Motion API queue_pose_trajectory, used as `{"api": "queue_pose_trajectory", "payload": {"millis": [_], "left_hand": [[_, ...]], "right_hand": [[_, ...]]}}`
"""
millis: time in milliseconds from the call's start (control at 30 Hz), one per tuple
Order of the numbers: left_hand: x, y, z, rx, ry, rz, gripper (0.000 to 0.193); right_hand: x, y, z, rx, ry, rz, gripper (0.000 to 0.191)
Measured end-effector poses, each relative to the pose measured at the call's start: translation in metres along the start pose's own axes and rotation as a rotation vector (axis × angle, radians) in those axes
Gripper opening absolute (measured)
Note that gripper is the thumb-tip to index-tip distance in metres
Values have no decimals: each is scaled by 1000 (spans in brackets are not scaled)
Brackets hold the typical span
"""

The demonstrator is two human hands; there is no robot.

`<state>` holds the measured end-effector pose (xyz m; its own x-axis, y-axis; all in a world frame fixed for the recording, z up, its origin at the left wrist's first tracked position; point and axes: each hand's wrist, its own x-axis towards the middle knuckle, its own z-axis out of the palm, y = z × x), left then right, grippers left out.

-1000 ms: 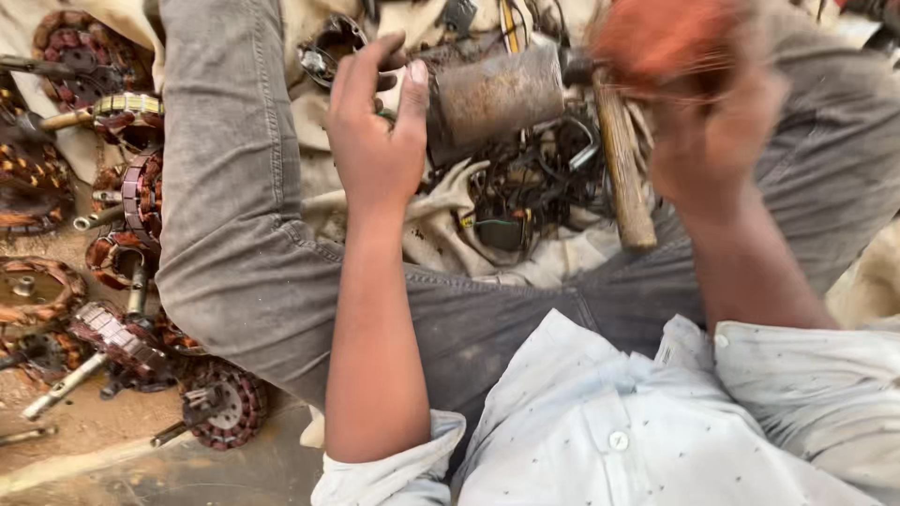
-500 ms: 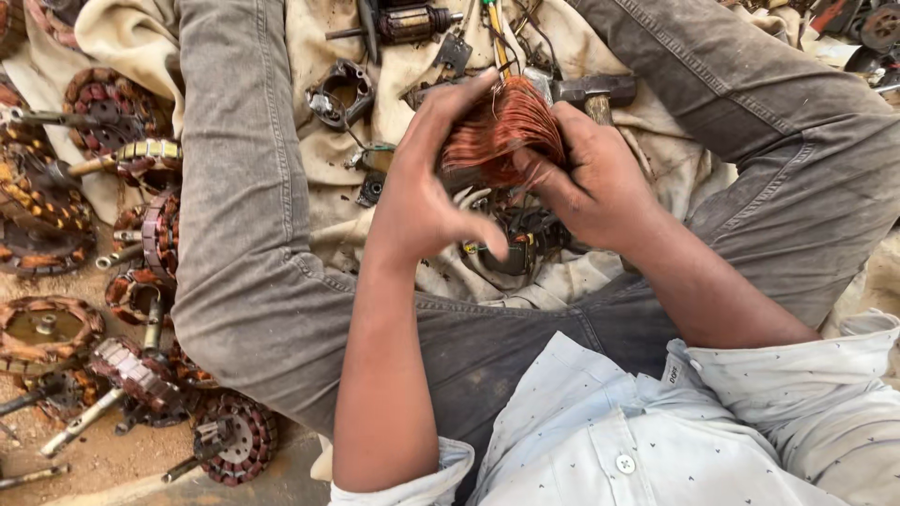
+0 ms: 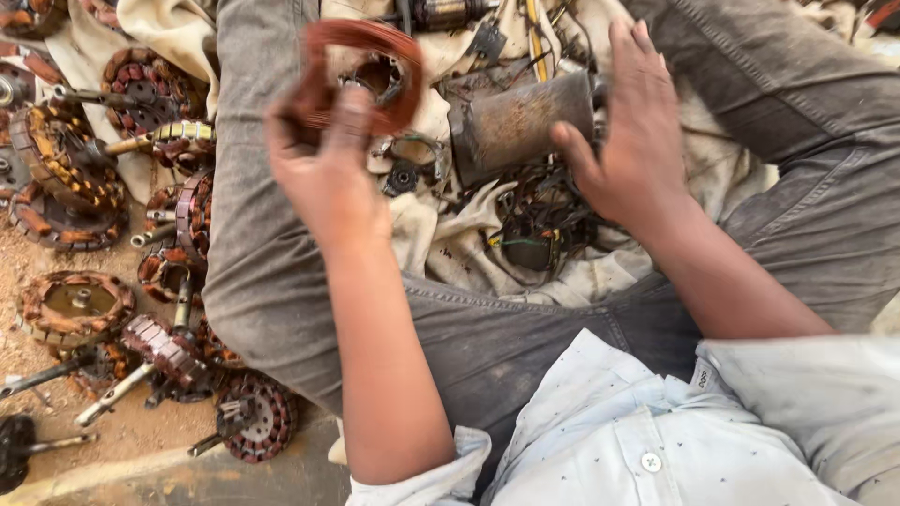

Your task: The person sits on the ground among scrap electric motors and dismantles them. They hammer motor housings, pull copper wire windings out by hand, gather the wire into a coil, and use pliers to pry and cut parts from a motor stator.

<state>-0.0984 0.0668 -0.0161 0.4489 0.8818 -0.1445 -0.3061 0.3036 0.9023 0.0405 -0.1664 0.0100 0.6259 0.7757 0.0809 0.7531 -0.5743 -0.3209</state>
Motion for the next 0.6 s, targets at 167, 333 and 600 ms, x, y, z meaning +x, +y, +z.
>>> {"api": "queue_pose_trajectory", "payload": {"millis": [167,333,600], "left_hand": [[24,4,-21,-334,132,-11,60],[22,11,-22,-389,93,27,66],[16,9,-4,-508,77,-129,69]], "right_hand": [[22,-43,54,-156,-206,110,114],[20,-91,43,259,-429,-296,102],[33,-52,35,-140,-217,142,124]]}}
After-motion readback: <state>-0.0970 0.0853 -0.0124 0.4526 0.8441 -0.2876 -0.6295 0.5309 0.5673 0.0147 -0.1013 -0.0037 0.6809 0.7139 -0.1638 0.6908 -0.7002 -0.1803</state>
